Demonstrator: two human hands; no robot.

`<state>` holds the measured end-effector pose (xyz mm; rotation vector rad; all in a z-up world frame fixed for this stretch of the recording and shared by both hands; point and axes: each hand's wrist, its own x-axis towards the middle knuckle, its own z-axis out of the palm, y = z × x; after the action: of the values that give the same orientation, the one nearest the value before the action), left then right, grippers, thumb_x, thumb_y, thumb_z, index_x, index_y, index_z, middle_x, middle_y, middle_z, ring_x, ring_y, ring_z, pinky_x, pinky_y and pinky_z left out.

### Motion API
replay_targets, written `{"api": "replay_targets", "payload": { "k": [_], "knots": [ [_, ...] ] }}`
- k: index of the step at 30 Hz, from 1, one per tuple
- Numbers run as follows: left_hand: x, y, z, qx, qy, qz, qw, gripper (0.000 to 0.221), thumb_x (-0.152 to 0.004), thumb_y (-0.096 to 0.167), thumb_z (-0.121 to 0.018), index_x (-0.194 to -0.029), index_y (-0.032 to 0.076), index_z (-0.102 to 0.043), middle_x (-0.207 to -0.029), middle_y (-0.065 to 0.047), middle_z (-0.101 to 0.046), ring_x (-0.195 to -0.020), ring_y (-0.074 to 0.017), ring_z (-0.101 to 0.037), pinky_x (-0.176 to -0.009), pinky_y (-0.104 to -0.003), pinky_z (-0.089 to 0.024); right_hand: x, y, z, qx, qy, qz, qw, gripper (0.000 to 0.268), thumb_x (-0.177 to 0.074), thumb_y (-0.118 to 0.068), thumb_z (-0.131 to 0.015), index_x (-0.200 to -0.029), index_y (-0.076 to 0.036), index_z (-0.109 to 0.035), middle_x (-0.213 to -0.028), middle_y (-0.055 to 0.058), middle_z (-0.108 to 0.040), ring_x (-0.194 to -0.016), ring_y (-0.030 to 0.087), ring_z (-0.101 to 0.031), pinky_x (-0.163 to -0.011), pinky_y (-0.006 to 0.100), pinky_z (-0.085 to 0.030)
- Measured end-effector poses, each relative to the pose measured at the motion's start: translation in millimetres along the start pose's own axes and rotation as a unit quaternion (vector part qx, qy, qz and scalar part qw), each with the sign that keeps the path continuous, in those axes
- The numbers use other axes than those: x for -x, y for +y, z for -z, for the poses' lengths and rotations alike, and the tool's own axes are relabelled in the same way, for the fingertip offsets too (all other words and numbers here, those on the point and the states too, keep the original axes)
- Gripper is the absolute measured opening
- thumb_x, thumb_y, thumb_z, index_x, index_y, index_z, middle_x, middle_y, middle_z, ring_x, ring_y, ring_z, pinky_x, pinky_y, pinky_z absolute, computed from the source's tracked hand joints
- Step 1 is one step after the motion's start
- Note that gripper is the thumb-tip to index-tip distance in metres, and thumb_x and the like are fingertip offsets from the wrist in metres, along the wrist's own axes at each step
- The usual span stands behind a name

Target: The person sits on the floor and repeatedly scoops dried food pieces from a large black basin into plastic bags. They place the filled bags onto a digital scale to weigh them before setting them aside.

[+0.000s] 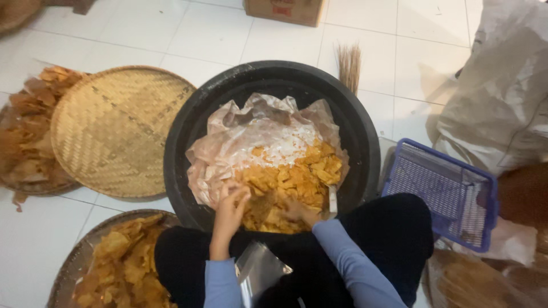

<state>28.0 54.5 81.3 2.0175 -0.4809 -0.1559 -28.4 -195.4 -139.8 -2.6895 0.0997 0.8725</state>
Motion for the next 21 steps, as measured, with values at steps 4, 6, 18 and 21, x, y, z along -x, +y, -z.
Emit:
{"api": "replay_targets", "payload": {
  "k": [4,6,18,21],
  "knots": [
    [-3,-15,-19,-0.153,-0.061,0.087,0.982,0.024,-0.091,0.022,-0.072,-0.11,0.008,-0.077,-0.116,-0.016,-0.064,-0.104,-0.0352,-0.064,-0.086,-0.043,-0.052,10,-34,-30,0.058,-0.017,0.089,0.994,0.089,-0.08,-0.051,-0.07,-0.159,-0.032,-0.034,-0.142,0.031,-0.048,-0.118,0.05,-0.057,-0.096,0.058,-0.048],
    [-10,-25,-29,-0.122,-0.046,0.046,0.99,0.023,-0.092,0.023,-0.072,-0.109,0.008,-0.076,-0.115,-0.016,-0.064,-0.104,-0.0355,-0.065,-0.087,-0.043,-0.053,13,-38,-34,0.098,0.021,0.119,0.988,0.071,-0.082,-0.036,-0.067,-0.15,-0.028,-0.047,-0.125,0.025,-0.064,-0.107,0.043,-0.068,-0.088,0.057,-0.054],
    [-14,-52,-72,-0.084,-0.078,-0.007,0.993,0.024,-0.088,0.022,-0.074,-0.109,0.011,-0.078,-0.109,-0.013,-0.065,-0.1,-0.0329,-0.064,-0.085,-0.041,-0.053,25,52,67,-0.114,0.007,0.147,0.983,0.016,-0.081,-0.022,-0.072,-0.088,-0.009,-0.064,-0.083,0.014,-0.071,-0.08,0.031,-0.067,-0.071,0.044,-0.053],
    [-13,-56,-78,-0.038,-0.089,-0.071,0.993,0.023,-0.088,0.022,-0.076,-0.107,0.008,-0.076,-0.108,-0.013,-0.065,-0.1,-0.0319,-0.066,-0.087,-0.039,-0.054,62,57,112,-0.204,0.065,0.145,0.966,0.046,-0.082,-0.012,-0.076,-0.126,-0.012,-0.062,-0.107,0.009,-0.069,-0.095,0.025,-0.067,-0.082,0.039,-0.055]
  ]
}}
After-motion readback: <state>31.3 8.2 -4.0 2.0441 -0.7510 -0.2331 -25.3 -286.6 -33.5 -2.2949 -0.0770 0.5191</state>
